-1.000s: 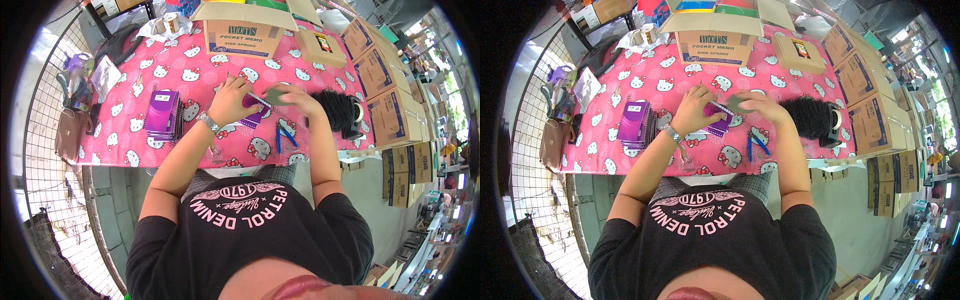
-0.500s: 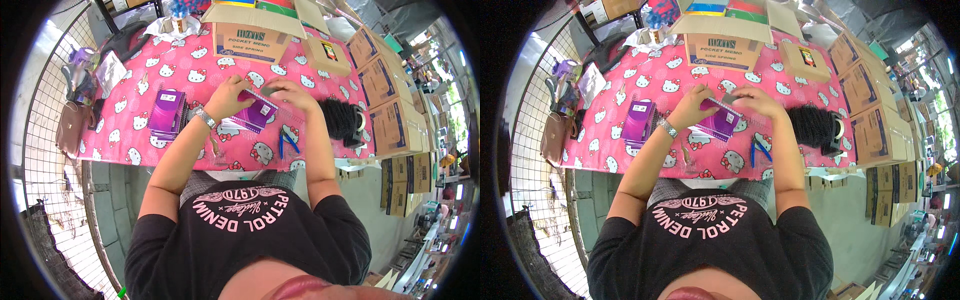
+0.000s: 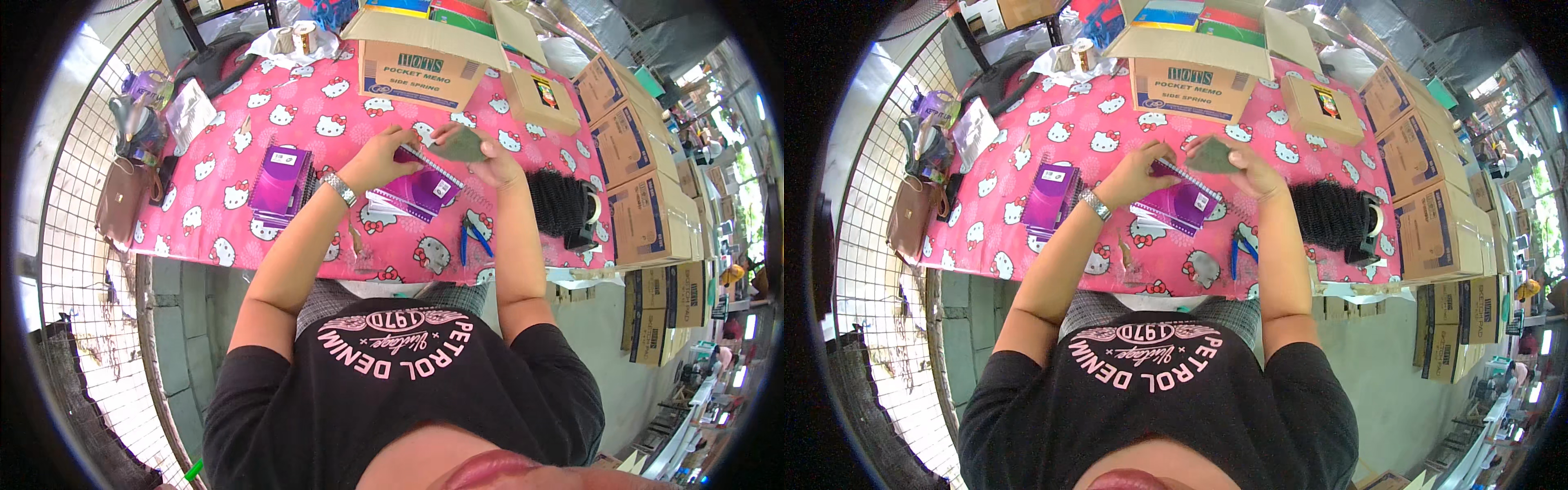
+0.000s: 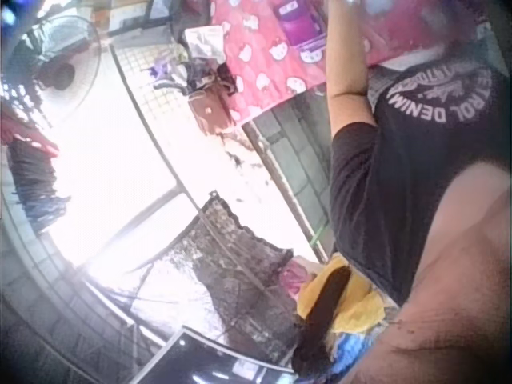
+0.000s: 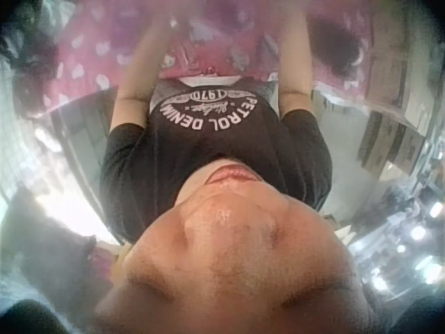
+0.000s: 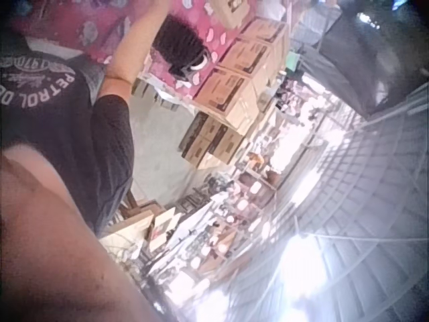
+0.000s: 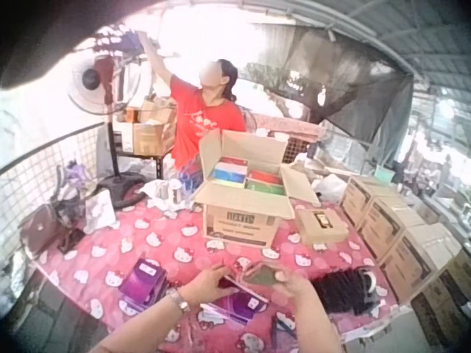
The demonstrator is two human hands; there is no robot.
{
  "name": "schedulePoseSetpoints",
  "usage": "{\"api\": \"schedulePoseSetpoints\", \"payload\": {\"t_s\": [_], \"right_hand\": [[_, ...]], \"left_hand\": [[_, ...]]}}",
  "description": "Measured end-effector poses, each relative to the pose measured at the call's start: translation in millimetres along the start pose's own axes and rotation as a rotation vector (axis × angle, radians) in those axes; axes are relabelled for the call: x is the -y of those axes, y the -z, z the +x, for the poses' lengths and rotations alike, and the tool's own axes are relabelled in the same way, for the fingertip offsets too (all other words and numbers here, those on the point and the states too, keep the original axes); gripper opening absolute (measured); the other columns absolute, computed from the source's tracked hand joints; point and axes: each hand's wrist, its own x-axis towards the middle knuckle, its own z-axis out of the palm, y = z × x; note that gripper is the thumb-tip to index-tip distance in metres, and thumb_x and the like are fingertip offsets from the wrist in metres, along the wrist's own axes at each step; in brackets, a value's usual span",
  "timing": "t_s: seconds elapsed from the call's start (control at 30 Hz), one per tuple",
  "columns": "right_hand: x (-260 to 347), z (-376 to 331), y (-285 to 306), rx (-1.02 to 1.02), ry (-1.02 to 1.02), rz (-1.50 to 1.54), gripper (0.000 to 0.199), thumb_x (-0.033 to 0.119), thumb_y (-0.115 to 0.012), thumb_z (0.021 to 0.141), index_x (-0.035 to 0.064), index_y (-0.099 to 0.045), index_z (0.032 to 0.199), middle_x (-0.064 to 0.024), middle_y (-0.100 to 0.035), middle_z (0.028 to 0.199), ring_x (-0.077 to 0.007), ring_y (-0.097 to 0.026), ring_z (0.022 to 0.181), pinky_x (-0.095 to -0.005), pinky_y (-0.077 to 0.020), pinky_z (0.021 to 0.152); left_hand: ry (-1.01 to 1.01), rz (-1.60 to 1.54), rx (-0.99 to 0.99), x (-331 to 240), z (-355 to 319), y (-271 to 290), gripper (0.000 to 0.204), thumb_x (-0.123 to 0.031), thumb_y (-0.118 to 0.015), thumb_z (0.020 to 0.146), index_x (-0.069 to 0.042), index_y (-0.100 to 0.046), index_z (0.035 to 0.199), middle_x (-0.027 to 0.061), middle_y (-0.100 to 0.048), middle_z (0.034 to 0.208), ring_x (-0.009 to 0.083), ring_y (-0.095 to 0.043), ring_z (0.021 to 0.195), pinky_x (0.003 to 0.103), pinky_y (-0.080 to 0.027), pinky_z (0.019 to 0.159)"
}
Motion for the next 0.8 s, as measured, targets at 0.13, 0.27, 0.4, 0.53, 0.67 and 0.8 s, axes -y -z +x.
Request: {"api": "schedulePoseSetpoints", "payload": {"t_s": [0.13, 0.27, 0.4, 0.53, 0.67, 0.8], "right_hand": [[-7.9, 8.3, 16.1, -0.14, -0.352, -0.943, 0.049, 0.032, -0.064, 0.083, 0.003, -0.059, 0.123, -0.0082, -0.058, 0.124, -0.0212, -0.057, 0.111, -0.0356, -0.041, 0.1], [-24.6, 4.5, 22.5, -0.071, -0.194, -0.332, 0.052, 0.039, -0.071, 0.078, 0.0047, -0.063, 0.116, -0.0037, -0.058, 0.113, -0.0178, -0.057, 0.103, -0.0339, -0.0419, 0.098], [-62.5, -19.6, 68.5, -0.513, -0.496, -1.393, 0.055, 0.036, -0.078, 0.074, 0.006, -0.062, 0.117, -0.0117, -0.057, 0.116, -0.0266, -0.055, 0.105, -0.0365, -0.0418, 0.098], [-126.7, -99.4, 96.7, -0.457, -0.338, -1.582, 0.062, 0.043, -0.072, 0.079, 0.0047, -0.057, 0.125, -0.0192, -0.054, 0.126, -0.0359, -0.049, 0.12, -0.0439, -0.0394, 0.102], [-143.0, -135.5, 4.3, -0.732, -0.259, -1.726, 0.072, 0.042, -0.071, 0.08, 0.0023, -0.047, 0.135, -0.0195, -0.047, 0.137, -0.0396, -0.042, 0.127, -0.0517, -0.037, 0.103], [-168.9, -177.8, -37.0, -0.806, -0.556, -1.782, 0.065, 0.034, -0.071, 0.081, 0.0006, -0.049, 0.133, -0.0187, -0.051, 0.132, -0.0376, -0.047, 0.122, -0.052, -0.0389, 0.099]], "left_hand": [[0.028, -0.028, 0.001, -1.2, -1.3, 2.4, 0.031, -0.014, -0.078, 0.077, -0.004, -0.06, 0.099, 0.0071, -0.062, 0.092, 0.0169, -0.059, 0.077, 0.031, -0.05, 0.07], [0.147, -0.147, -0.016, 3.5, -4.9, 7.1, 0.028, -0.012, -0.078, 0.078, -0.003, -0.06, 0.097, 0.0043, -0.061, 0.085, 0.0117, -0.055, 0.071, 0.028, -0.048, 0.066], [0.144, -0.073, -0.075, 0.0, -3.8, 5.3, 0.023, -0.009, -0.075, 0.081, -0.001, -0.06, 0.098, 0.0032, -0.063, 0.081, 0.0103, -0.058, 0.069, 0.026, -0.048, 0.064], [0.312, -0.29, -0.116, -5.9, -9.5, 1.5, 0.019, -0.01, -0.069, 0.087, 0.001, -0.06, 0.101, 0.0079, -0.065, 0.081, 0.0124, -0.064, 0.069, 0.027, -0.05, 0.06], [0.415, -0.183, -0.221, -6.4, -32.0, -2.4, 0.024, -0.012, -0.067, 0.09, 0.001, -0.058, 0.108, 0.0114, -0.066, 0.082, 0.0153, -0.066, 0.066, 0.029, -0.051, 0.056], [0.171, -0.099, -0.404, -5.8, -38.7, -22.8, 0.029, -0.014, -0.066, 0.091, -0.001, -0.057, 0.114, 0.0131, -0.065, 0.083, 0.0177, -0.067, 0.061, 0.029, -0.05, 0.055]]}}
